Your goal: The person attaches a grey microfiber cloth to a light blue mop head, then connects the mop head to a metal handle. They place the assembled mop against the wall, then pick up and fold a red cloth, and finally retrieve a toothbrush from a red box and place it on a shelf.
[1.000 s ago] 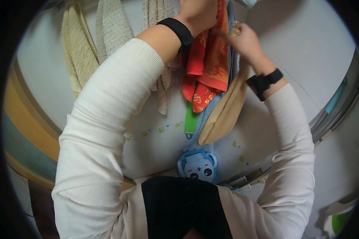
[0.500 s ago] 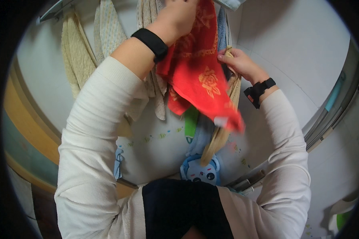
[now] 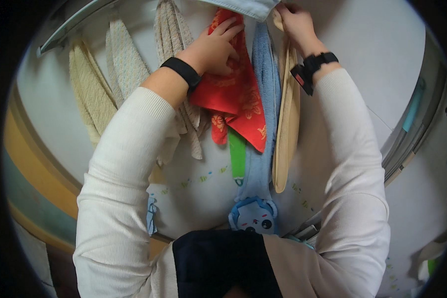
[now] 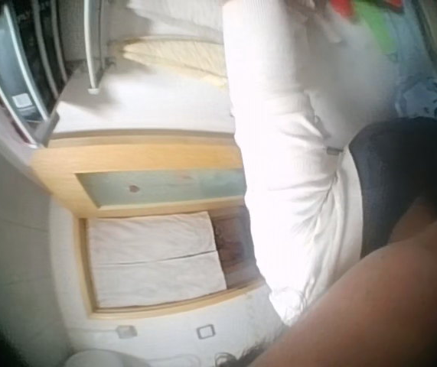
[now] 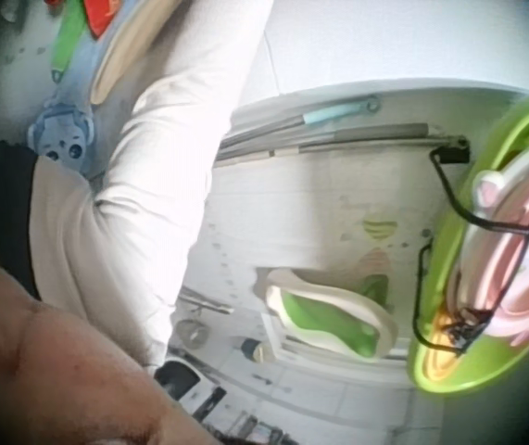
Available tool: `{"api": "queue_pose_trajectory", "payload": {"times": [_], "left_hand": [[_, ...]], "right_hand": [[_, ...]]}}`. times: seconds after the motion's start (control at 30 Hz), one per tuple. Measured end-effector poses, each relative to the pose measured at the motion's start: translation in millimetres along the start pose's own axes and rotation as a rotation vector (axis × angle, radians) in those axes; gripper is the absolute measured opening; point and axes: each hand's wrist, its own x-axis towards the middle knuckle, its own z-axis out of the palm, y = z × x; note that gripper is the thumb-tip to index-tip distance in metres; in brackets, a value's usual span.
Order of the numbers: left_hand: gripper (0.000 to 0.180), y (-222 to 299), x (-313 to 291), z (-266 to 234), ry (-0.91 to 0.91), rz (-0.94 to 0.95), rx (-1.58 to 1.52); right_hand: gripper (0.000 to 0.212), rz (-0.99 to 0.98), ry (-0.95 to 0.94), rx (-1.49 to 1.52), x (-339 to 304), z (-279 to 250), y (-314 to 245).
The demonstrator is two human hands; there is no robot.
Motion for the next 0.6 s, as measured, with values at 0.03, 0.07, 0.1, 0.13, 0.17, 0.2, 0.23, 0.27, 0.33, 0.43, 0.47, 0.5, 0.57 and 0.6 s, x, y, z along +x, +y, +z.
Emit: {"api": "queue_pose_trajectory", "payload": {"times": [0.03, 0.07, 0.1, 0.13, 0.17, 0.2, 0.23, 0.27, 0.33, 0.43, 0.47, 0.5, 0.57, 0.6], "left_hand": [[0.033, 0, 0, 0, -0.025, 0.008, 0.013], [0.033, 0, -1, -1, -0.027, 0.018, -0.002], [0.034, 0, 0, -2, -0.036, 0.011, -0.006], [0.035, 0, -1, -2, -0.05, 0.003, -0.007], [0.036, -1, -2, -3, -0.07, -0.009, 0.008], [0.037, -1, -2, -3, -0.076, -0.004, -0.01], [0.037, -2, -2, -3, -0.09, -0.003, -0.012], [0.037, -2, -2, -4, -0.128, -0.01, -0.016], [0.039, -3, -2, -3, -0.14, -0.023, -0.025], [0.042, -2, -2, -2, -0.125, -0.041, -0.069], [0.042, -1, -1, -1, -0.137, -0.051, -0.077], [0.043, 0, 1, -1, -0.13, -0.054, -0.088], [0.044, 1, 1, -2, -0.171, -0.071, -0.062], [0.044, 1, 2, -2, -0.189, -0.086, -0.092]], "right_hand": [[0.028, 0.01, 0.042, 0.061, 9, 2, 1], [0.028, 0.014, 0.0, 0.183, 19, 5, 3], [0.027, 0.014, -0.043, 0.306, 32, 11, 5], [0.027, 0.016, -0.087, 0.429, 42, 16, 8], [0.026, -0.038, -0.004, 0.317, 51, 20, 11], [0.025, -0.093, 0.077, 0.204, 59, 24, 14], [0.024, -0.146, 0.155, 0.093, 66, 28, 16], [0.024, -0.141, 0.134, 0.117, 74, 30, 17], [0.024, -0.132, 0.09, 0.16, 83, 31, 17], [0.024, -0.165, 0.174, -0.076, 85, 29, 13], [0.024, -0.218, 0.202, -0.07, 84, 29, 11], [0.024, -0.272, 0.23, -0.064, 82, 29, 9], [0.025, -0.285, 0.24, -0.043, 77, 28, 5], [0.025, -0.245, 0.221, -0.028, 76, 28, 2]]}}
